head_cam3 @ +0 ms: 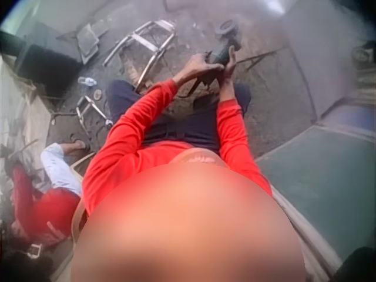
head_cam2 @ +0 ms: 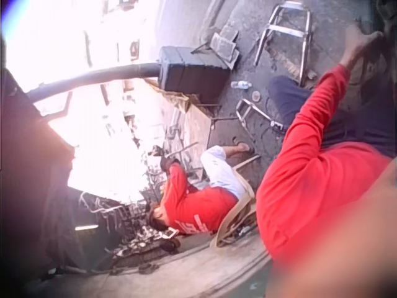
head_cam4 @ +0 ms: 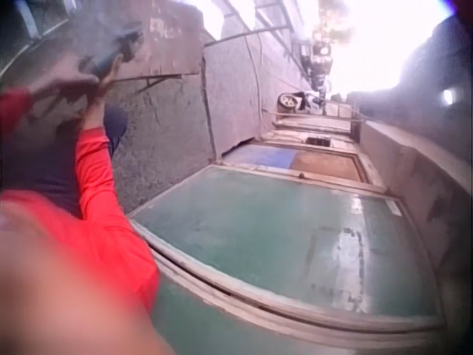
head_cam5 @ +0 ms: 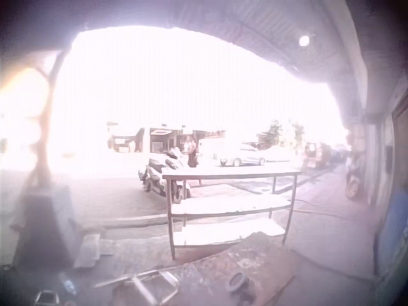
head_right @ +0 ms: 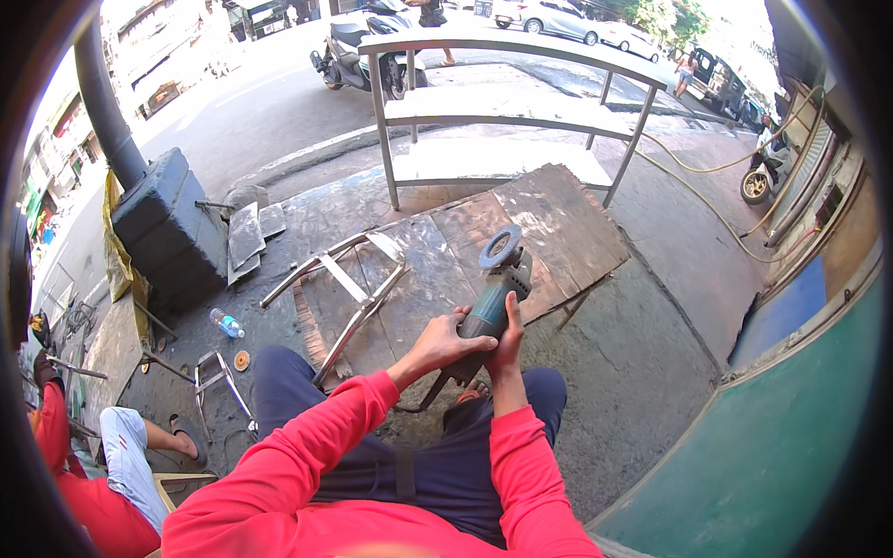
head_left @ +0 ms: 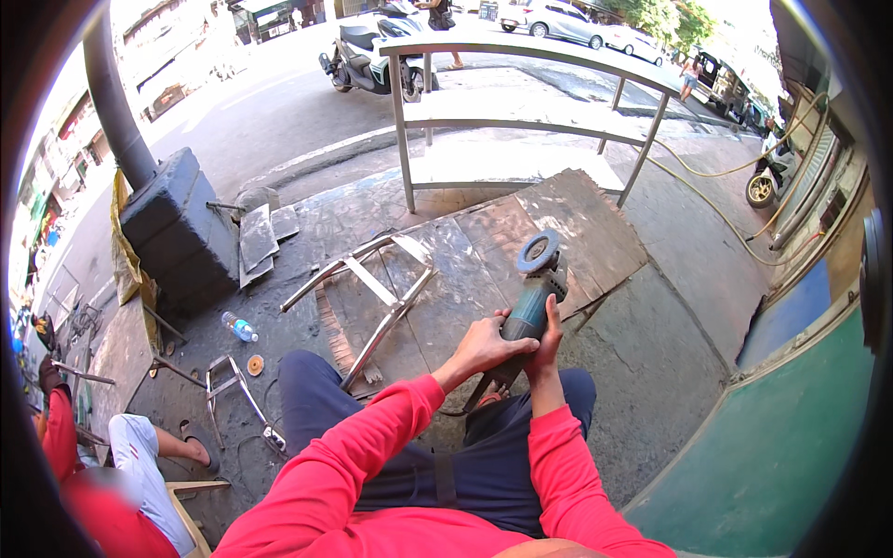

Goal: The person sits on the ground and uses an angle grinder to smooth and polish metal chair frames. They reposition the frames multiple times to grind different sections, including legs and crossbars, while another person works nearby.

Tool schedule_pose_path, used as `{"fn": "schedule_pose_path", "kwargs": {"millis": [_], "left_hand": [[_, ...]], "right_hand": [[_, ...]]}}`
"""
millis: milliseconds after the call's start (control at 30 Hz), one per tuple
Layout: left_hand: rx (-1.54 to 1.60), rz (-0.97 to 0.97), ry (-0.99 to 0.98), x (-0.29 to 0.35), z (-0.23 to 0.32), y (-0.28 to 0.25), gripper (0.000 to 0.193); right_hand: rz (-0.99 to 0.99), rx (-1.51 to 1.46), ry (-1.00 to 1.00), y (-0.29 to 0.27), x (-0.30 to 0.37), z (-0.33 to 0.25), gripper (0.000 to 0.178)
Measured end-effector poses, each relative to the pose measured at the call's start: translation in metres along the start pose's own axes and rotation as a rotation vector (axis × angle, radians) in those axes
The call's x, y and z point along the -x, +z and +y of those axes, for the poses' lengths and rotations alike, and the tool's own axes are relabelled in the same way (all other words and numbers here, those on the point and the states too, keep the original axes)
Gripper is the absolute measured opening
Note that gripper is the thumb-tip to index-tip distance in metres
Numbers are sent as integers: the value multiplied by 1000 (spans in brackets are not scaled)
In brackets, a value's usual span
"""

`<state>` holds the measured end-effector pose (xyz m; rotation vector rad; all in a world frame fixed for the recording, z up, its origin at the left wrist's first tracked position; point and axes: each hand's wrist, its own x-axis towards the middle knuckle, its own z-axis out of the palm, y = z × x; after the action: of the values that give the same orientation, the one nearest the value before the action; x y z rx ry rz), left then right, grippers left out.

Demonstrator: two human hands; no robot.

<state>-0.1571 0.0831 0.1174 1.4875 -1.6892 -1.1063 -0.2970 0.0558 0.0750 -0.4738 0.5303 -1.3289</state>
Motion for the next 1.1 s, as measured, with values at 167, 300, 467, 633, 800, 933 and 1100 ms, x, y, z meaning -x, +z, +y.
{"fn": "schedule_pose_path", "kwargs": {"millis": [167,300,467,633,800,933,1100], "left_hand": [[109,-175,-155,38,-11,17,72],[158,-39,-80,42,-27,25,63],[229,-15,75,51,-46,20,62],[377,-29,121,55,-45,12,61],[430,-205,-62,48,-46,0,41],[551,-357,-127,42,-54,0,35],[486,-382,-148,38,-52,3,38]], "right_hand": [[44,163,-35,-6,2,-10,59],[27,294,-117,0,6,-6,56],[-67,280,-50,6,9,-4,64],[-237,95,-71,8,1,7,69],[-53,31,130,3,-4,8,63],[46,238,85,8,1,4,57],[64,263,24,12,3,0,47]]}}
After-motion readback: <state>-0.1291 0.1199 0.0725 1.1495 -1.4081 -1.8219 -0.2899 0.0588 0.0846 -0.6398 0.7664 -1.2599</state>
